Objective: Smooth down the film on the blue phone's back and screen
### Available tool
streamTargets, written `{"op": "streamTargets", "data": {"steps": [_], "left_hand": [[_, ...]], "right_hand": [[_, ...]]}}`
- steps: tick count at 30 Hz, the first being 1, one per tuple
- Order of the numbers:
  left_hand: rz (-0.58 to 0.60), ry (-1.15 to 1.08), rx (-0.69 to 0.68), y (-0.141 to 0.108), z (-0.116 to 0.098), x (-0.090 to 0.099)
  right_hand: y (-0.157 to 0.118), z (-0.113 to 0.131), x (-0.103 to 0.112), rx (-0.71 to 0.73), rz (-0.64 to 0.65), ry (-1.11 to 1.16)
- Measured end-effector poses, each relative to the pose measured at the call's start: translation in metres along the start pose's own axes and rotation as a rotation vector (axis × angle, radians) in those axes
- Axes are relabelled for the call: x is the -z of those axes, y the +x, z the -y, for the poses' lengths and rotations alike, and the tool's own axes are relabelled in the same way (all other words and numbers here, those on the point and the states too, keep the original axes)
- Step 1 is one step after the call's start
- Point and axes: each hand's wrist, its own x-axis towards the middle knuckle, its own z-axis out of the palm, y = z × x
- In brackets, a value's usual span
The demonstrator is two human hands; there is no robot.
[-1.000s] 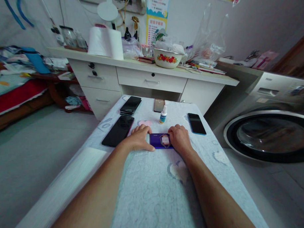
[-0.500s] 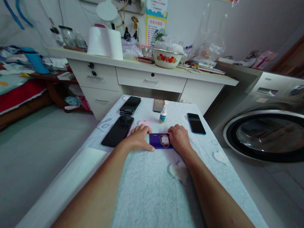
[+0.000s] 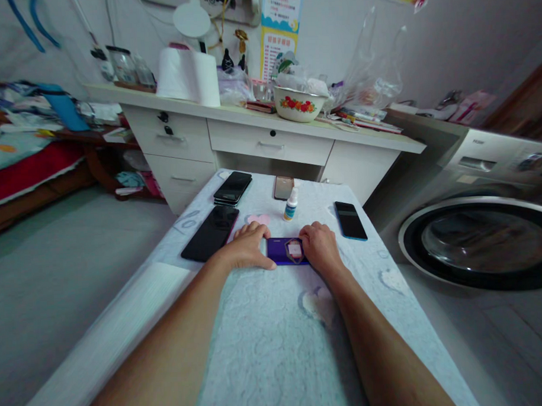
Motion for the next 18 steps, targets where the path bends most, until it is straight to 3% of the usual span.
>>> {"op": "streamTargets", "data": {"steps": [18], "left_hand": [[0.006,-0.008,0.007,-0.0011,-0.0010,0.0016]], "right_hand": [[-0.0006,0.0027,0.0039,-0.021,0.042,-0.026]]}}
